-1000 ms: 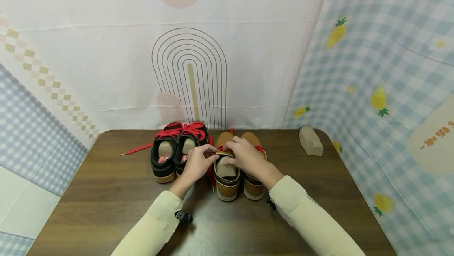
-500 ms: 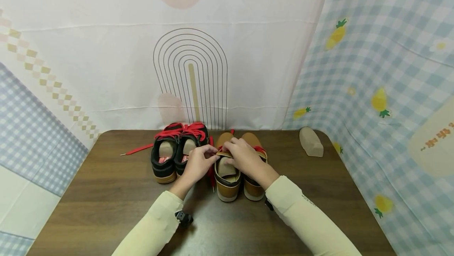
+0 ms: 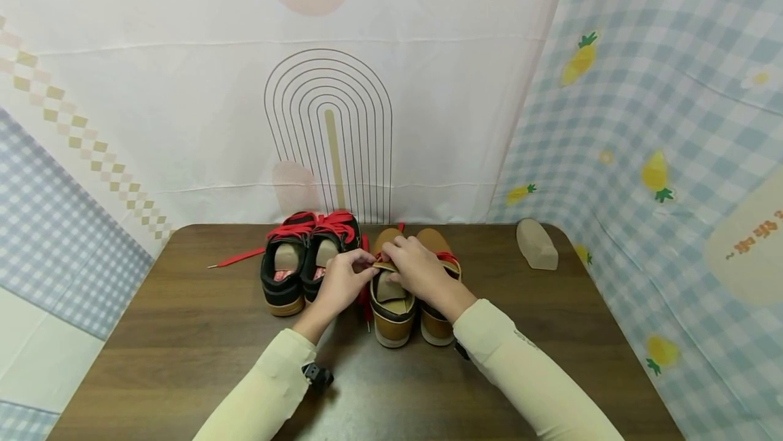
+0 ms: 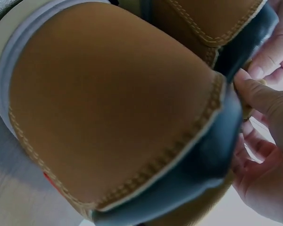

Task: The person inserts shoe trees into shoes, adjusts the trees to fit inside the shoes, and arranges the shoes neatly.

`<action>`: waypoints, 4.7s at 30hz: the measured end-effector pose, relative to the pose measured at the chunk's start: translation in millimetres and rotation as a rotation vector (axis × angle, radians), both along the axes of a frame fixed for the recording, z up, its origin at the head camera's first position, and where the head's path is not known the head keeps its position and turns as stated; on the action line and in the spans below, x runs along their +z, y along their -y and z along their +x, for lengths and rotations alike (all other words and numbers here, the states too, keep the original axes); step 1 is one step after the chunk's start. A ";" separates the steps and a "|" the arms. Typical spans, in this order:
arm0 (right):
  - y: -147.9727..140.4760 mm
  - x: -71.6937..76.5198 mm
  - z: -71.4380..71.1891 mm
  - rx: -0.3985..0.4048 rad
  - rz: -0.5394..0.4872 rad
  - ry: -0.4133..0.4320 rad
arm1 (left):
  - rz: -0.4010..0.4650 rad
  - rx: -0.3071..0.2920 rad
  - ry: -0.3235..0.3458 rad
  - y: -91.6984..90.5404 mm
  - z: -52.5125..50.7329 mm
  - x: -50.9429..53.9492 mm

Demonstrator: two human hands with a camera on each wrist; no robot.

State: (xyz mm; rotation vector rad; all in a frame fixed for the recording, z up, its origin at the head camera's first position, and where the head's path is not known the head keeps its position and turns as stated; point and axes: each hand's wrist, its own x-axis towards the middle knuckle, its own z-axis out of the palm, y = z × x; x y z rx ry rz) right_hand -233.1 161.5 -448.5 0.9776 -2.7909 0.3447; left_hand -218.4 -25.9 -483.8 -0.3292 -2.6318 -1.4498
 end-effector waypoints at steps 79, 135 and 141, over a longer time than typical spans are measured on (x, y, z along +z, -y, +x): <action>-141.5 3.8 36.4 -0.060 -0.294 -0.218 | -0.125 -0.045 0.074 7.8 -6.5 17.1; -279.1 -60.5 -25.3 -0.691 -0.311 0.232 | -0.227 -0.234 0.070 -95.7 3.1 53.4; -282.1 -67.2 -25.8 -0.709 -0.357 0.261 | -0.223 -0.219 0.102 -100.5 1.4 47.9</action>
